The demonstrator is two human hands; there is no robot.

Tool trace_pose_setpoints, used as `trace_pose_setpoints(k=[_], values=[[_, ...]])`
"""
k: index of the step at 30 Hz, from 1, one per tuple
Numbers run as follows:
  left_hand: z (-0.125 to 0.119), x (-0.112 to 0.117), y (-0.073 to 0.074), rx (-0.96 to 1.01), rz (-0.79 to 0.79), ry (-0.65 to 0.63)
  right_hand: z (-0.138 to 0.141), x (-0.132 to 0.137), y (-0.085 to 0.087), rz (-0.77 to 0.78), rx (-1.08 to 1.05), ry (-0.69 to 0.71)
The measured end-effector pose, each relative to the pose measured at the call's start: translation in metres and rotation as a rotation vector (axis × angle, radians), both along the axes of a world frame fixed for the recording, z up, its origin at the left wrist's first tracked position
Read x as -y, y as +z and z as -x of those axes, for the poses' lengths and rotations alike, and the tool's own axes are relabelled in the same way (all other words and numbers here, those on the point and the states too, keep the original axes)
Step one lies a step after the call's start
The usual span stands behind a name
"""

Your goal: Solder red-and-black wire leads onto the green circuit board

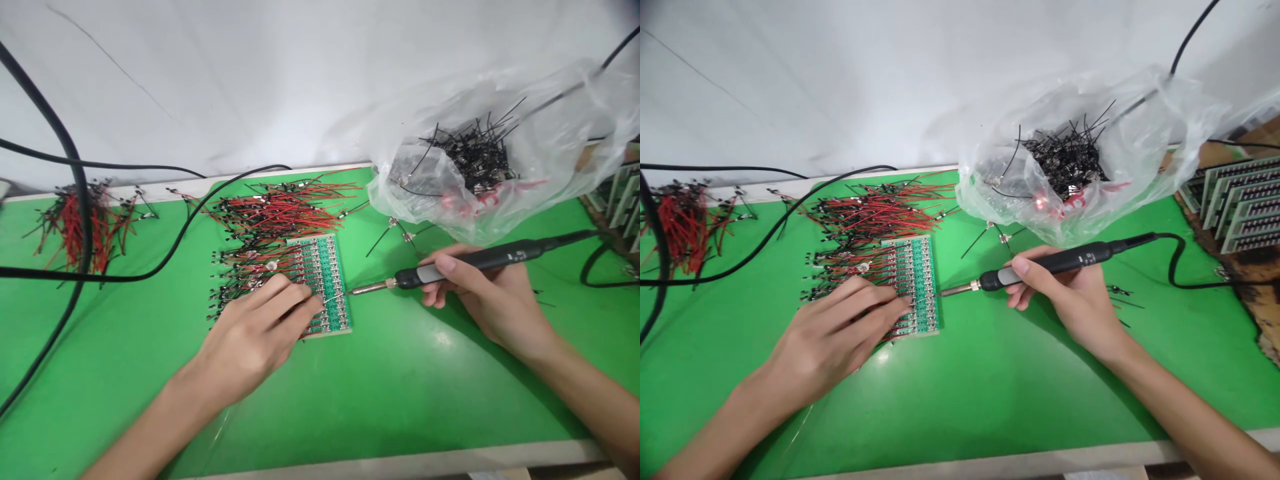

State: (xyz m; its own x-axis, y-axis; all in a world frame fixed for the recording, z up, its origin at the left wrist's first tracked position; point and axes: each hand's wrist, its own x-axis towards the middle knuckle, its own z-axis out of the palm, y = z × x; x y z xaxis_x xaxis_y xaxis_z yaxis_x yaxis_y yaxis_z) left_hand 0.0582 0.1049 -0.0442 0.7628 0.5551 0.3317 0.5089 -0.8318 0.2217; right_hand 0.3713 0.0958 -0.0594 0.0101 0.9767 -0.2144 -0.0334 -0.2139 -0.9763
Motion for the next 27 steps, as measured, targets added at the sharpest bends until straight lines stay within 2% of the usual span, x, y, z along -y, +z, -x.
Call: trace_pose_setpoints(k=[7,11,13,16,19,21,23,27], values=[[0.0,-0.001,0.001,-0.021,-0.05,0.018,0.001,0.0,0.0,0.005,0.006,-0.018],[0.007,-0.002,0.002,0.037,0.025,-0.005,0.002,0.0,0.0,0.01,0.005,-0.023],[0.009,-0.002,0.006,0.132,0.098,0.038,0.002,0.0,0.0,0.011,0.004,-0.027],[0.012,-0.003,0.014,0.297,0.27,0.263,0.002,0.0,0.0,0.012,0.011,-0.03],[0.014,-0.006,0.021,0.458,0.627,0.484,0.003,0.0,0.001,0.022,0.026,-0.041],[0.015,-0.01,0.024,0.543,0.909,0.516,0.003,0.0,0.002,0.03,0.038,-0.061],[0.018,-0.015,0.028,0.594,1.099,0.521,0.004,0.0,0.003,0.039,0.05,-0.084],[0.026,-0.022,0.036,0.689,1.22,0.507,0.004,0.0,0.003,0.046,0.057,-0.091]])
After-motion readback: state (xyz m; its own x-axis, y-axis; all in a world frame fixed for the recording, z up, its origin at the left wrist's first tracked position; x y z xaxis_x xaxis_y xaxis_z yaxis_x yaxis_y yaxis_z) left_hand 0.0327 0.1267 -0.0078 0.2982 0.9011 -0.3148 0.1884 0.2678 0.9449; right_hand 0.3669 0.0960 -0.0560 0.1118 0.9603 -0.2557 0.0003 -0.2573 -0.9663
